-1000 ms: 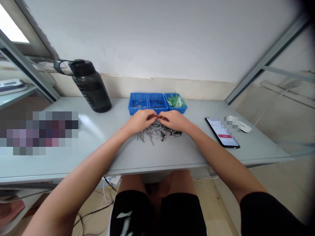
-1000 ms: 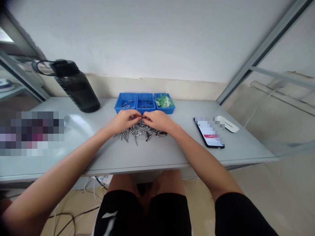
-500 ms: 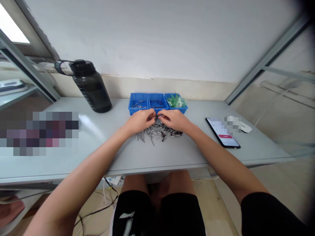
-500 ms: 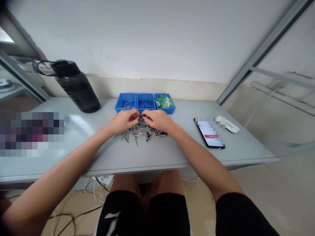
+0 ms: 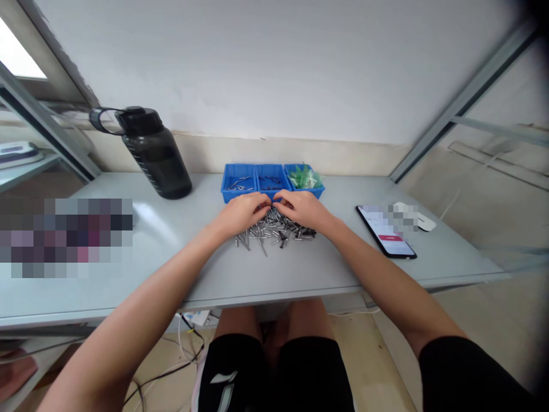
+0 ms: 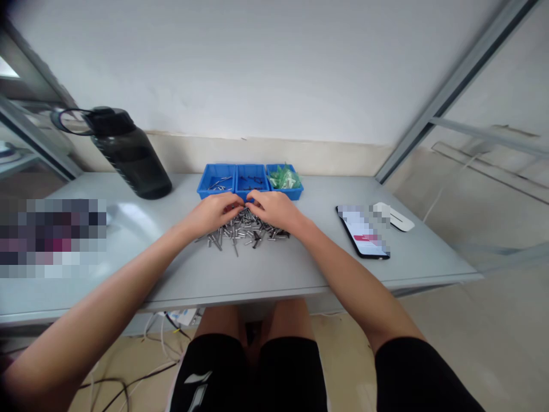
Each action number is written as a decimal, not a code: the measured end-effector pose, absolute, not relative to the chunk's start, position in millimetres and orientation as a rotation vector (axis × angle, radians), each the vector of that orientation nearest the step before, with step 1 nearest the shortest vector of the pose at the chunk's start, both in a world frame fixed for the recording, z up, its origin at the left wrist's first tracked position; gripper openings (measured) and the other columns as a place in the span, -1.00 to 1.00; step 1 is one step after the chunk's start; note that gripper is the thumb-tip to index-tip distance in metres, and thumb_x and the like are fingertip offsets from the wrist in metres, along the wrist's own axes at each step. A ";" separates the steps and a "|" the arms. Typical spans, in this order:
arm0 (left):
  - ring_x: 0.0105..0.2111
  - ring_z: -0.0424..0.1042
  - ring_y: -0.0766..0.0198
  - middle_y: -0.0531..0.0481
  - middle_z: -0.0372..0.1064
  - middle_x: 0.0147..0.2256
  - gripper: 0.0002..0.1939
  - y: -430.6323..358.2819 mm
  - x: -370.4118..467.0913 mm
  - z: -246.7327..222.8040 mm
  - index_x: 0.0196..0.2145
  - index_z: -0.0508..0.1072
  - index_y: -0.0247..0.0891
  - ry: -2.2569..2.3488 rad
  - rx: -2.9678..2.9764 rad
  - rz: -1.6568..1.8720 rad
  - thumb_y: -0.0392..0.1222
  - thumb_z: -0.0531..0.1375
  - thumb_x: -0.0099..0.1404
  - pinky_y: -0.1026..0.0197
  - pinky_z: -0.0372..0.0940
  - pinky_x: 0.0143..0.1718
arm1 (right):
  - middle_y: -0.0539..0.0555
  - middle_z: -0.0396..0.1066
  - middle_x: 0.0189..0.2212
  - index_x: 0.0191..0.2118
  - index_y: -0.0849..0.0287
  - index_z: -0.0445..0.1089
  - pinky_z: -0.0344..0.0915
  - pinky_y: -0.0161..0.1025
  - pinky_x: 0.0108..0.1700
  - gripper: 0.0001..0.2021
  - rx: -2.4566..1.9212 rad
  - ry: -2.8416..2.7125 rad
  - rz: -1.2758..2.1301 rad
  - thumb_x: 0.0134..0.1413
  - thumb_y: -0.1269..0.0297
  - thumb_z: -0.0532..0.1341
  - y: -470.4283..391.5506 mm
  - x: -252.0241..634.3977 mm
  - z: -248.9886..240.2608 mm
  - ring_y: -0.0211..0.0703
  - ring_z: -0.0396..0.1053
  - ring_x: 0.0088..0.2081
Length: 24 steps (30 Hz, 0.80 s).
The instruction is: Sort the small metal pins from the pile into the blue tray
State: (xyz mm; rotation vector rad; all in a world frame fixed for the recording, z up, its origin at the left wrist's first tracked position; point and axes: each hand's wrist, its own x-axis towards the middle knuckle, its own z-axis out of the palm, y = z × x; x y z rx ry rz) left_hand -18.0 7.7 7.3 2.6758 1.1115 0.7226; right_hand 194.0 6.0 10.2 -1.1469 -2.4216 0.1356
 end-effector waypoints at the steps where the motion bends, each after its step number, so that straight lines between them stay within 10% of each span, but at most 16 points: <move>1: -0.31 0.42 0.24 -0.02 0.46 -0.29 -0.83 7.6 -17.8 7.2 -0.22 0.46 -0.23 1.113 2.679 0.726 -0.22 0.07 0.37 0.23 0.24 -0.30 | 0.01 0.51 -0.37 -0.11 0.14 0.39 0.12 -0.31 -0.29 -0.80 -1.137 -2.438 0.137 0.26 0.23 0.09 6.2 194.2 10.3 -0.21 0.39 -0.35; 24: -0.13 0.45 0.11 -0.10 0.49 -0.14 -0.70 8.9 -17.8 5.7 -0.08 0.51 -0.21 1.321 2.717 0.666 -0.15 0.03 0.41 0.14 0.31 -0.14 | 0.03 0.47 -0.42 -0.20 0.15 0.44 0.03 -0.29 -0.33 -0.76 -1.193 -2.533 0.045 0.29 0.24 0.03 7.7 195.3 9.5 -0.22 0.31 -0.42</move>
